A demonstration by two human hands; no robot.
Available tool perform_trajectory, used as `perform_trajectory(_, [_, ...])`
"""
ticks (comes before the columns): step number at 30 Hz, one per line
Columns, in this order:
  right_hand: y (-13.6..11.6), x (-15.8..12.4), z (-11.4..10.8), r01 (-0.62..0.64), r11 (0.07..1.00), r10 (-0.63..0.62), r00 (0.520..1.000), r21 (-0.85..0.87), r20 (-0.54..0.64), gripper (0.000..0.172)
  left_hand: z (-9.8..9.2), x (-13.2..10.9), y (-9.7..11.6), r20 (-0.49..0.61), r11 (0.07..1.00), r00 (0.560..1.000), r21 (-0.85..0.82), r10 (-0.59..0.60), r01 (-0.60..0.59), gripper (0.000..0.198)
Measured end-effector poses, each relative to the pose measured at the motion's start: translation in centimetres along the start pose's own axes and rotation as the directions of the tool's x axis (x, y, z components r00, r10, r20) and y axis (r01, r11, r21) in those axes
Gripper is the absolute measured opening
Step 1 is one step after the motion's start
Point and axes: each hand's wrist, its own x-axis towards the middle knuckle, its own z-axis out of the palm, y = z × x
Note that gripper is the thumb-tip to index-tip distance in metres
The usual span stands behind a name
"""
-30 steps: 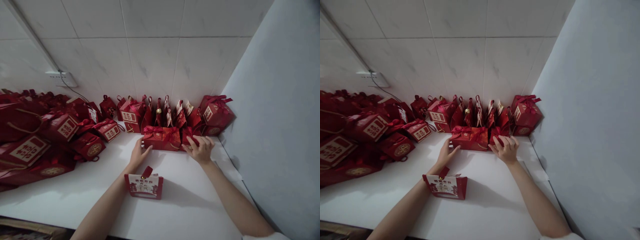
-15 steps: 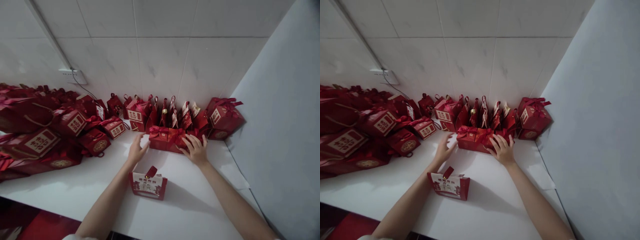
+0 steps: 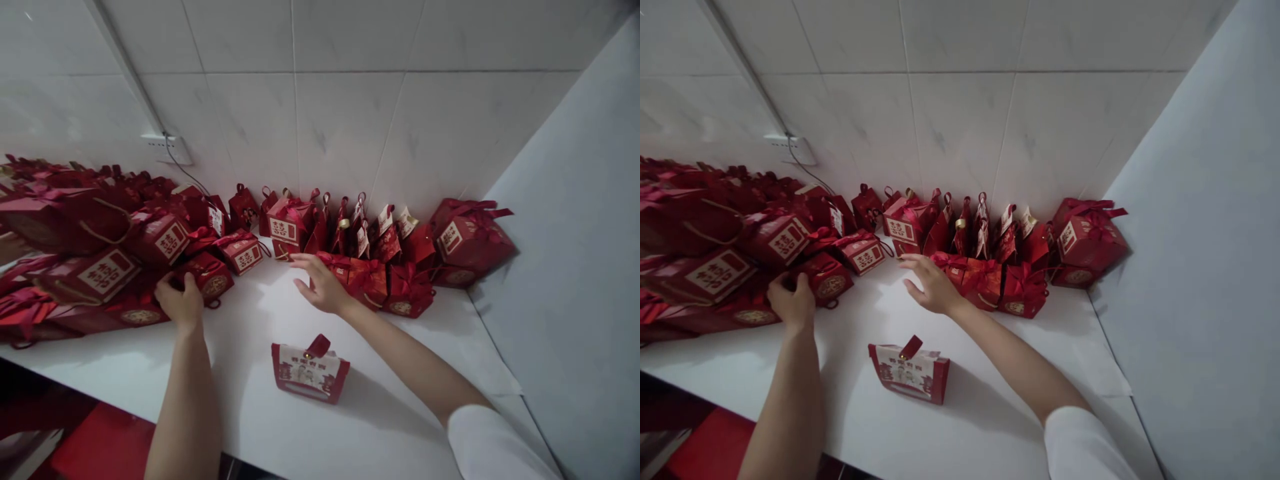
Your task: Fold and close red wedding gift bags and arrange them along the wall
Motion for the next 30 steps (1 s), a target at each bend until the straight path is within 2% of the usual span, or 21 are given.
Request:
perform_trajectory(4, [-0.8,7.7,4.5,0.004,0.999,-0.012,0.989,0.054,0.149,0.046,0.4,0.4,-1.1,0.048,0.998,0.997,-0.007,-0.062,0.062,0.061])
perform_trajectory(8, [-0.9,13.8,8.7,-0.017,0.999,0.002,0.959,0.049,0.283,0.053,0.5,1.0,-2.1,0.158,0.986,0.973,-0.003,-0.165,0.167,0.065])
perform_trajectory(11, [-0.7,16.8,11.4,-0.002,0.999,-0.013,0.931,0.041,0.365,0.068,0.7,1.6,-3.0,0.22,0.967,0.944,-0.01,-0.245,0.253,0.063])
perform_trajectory(15, [0.2,18.7,14.0,0.058,0.998,-0.063,0.878,0.026,0.475,0.105,0.7,2.1,-3.7,0.232,0.952,0.93,-0.045,-0.284,0.302,0.057])
perform_trajectory(18, [0.8,18.9,14.7,0.065,0.998,-0.052,0.846,-0.006,0.531,0.118,0.6,2.3,-3.8,0.219,0.947,0.93,-0.067,-0.294,0.315,0.053])
perform_trajectory(25, [-0.6,18.1,12.7,0.094,0.991,-0.027,0.837,-0.095,0.546,0.1,0.7,2.2,-3.7,0.261,0.952,0.931,-0.096,-0.256,0.289,0.044])
perform_trajectory(30, [0.0,17.7,11.5,0.11,0.986,-0.019,0.824,-0.127,0.567,0.1,0.8,2.0,-3.6,0.283,0.96,0.932,-0.099,-0.226,0.263,0.042])
